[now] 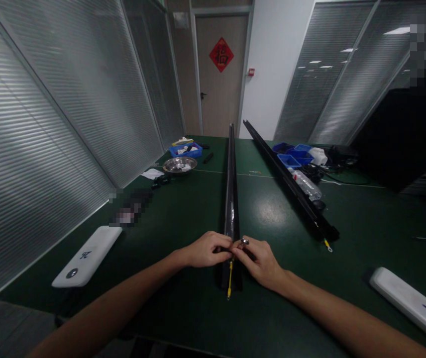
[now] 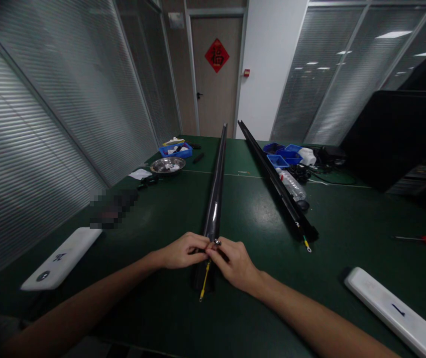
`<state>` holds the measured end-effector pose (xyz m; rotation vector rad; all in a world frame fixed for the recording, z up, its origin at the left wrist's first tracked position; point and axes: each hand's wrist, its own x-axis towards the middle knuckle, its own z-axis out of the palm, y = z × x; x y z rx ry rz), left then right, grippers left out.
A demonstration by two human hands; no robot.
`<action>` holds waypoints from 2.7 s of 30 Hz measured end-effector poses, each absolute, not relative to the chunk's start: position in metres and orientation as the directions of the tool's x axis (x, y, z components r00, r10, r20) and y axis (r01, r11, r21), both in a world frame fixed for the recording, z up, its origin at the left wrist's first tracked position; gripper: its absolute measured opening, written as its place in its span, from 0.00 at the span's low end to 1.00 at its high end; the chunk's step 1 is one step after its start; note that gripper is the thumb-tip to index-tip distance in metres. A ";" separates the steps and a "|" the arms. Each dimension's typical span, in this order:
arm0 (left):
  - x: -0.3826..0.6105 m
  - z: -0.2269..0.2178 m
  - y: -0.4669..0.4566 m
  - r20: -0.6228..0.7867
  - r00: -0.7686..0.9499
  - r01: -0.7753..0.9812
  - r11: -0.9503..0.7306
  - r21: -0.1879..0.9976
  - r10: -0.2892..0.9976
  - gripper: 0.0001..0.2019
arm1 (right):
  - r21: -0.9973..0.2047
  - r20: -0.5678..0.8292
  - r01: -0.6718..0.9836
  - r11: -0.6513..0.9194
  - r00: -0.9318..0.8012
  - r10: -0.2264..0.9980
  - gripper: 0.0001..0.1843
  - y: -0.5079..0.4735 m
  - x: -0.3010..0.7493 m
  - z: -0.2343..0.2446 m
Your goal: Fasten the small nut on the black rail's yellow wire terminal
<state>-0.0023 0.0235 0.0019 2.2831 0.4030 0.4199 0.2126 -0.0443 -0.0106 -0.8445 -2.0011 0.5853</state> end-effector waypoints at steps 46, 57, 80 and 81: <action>-0.002 0.003 0.022 0.176 0.910 0.140 -0.678 0.722 0.376 0.09 | -0.699 0.536 0.260 0.666 -0.426 0.729 0.14 -0.043 0.216 -0.013; -0.002 0.000 0.024 0.223 0.890 0.087 -0.628 0.774 0.398 0.11 | -0.675 0.555 0.319 0.666 -0.376 0.742 0.10 -0.046 0.213 -0.011; -0.003 0.000 0.024 0.186 0.899 0.117 -0.626 0.771 0.397 0.10 | -0.681 0.511 0.333 0.652 -0.422 0.749 0.11 -0.044 0.213 -0.013; -0.003 -0.001 0.024 0.183 0.899 0.121 -0.627 0.770 0.398 0.10 | -0.676 0.511 0.337 0.655 -0.425 0.747 0.11 -0.044 0.213 -0.013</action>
